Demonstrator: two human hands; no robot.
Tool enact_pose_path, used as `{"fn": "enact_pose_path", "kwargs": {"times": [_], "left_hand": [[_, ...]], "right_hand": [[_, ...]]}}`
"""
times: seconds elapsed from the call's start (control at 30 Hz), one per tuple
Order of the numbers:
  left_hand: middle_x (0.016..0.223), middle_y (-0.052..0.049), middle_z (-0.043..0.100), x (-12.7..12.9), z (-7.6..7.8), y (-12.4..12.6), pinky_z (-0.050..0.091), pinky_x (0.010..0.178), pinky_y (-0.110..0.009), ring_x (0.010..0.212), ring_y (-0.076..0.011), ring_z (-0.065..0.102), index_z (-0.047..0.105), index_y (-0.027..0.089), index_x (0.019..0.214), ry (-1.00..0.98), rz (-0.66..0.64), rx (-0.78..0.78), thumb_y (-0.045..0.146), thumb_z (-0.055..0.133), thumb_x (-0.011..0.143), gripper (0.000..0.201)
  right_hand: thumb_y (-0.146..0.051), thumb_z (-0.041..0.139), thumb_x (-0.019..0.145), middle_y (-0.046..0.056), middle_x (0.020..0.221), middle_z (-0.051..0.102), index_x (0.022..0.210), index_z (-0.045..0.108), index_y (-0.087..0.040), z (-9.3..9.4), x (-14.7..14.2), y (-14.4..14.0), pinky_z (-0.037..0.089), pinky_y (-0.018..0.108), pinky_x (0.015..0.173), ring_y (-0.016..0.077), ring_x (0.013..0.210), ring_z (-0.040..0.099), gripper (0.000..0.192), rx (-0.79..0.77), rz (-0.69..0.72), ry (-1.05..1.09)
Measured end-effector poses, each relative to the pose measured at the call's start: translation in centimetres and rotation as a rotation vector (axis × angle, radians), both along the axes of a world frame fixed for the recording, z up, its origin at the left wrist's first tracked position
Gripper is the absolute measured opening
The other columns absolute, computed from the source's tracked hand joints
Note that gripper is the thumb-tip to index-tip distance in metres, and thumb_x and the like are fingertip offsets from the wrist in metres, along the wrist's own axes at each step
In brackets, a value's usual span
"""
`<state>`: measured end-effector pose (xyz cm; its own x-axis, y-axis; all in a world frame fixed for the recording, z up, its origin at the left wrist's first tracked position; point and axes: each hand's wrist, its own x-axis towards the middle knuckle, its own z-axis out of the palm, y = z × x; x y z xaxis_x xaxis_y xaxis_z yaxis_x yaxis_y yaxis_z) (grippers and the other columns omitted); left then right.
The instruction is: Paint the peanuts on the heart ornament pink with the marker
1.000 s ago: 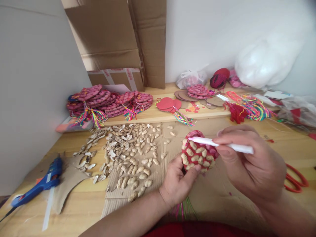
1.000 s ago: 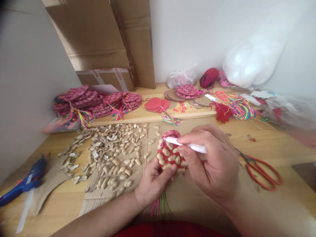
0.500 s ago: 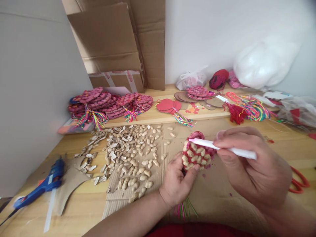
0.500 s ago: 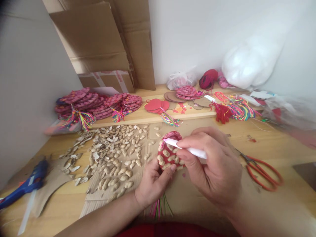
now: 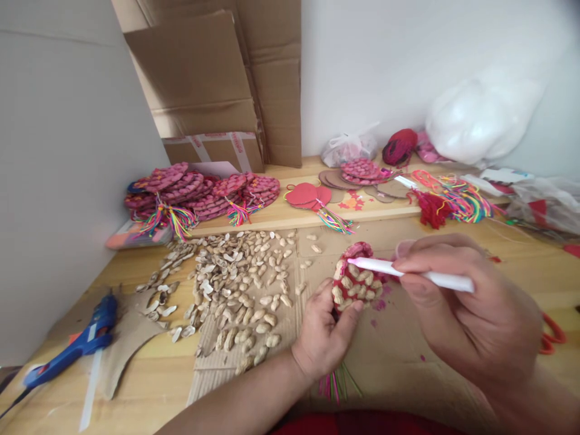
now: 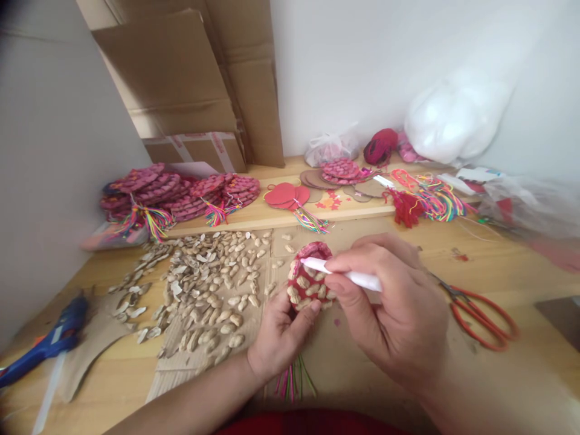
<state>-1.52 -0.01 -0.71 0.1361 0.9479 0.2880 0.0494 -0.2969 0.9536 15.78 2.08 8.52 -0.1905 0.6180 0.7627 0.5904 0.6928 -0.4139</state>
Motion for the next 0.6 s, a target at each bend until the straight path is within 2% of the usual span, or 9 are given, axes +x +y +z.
{"fn": "enact_pose_path", "kwargs": {"times": [0.13, 0.27, 0.6], "left_hand": [[0.104, -0.012, 0.073, -0.06, 0.44, 0.06, 0.054, 0.096, -0.042, 0.1, -0.0271, 0.065, 0.074, 0.019, 0.112, 0.026, 0.01, 0.014, 0.037, 0.063, 0.098, 0.026], [0.1, -0.011, 0.073, -0.11, 0.07, 0.01, 0.056, 0.095, -0.041, 0.099, -0.0268, 0.066, 0.074, 0.019, 0.112, 0.034, 0.015, -0.006, 0.04, 0.065, 0.097, 0.027], [0.116, -0.011, 0.073, -0.1, 0.12, 0.1, 0.05, 0.104, -0.04, 0.109, -0.0245, 0.066, 0.073, 0.02, 0.116, 0.021, -0.017, 0.018, 0.029, 0.06, 0.1, 0.023]], "right_hand": [[-0.019, 0.069, 0.086, 0.0, 0.09, 0.069, 0.102, 0.068, -0.029, 0.12, -0.03, 0.03, 0.052, 0.041, 0.077, 0.0215, 0.091, 0.068, 0.019, -0.022, 0.006, 0.096], [-0.019, 0.068, 0.087, -0.001, 0.09, 0.07, 0.101, 0.069, -0.029, 0.2, -0.01, 0.0, 0.051, 0.04, 0.079, 0.0199, 0.09, 0.068, 0.018, -0.058, 0.018, 0.084], [-0.02, 0.067, 0.088, 0.001, 0.093, 0.071, 0.099, 0.069, -0.028, 0.44, -0.07, -0.12, 0.05, 0.041, 0.082, 0.0209, 0.091, 0.068, 0.013, -0.059, -0.003, 0.119]]}}
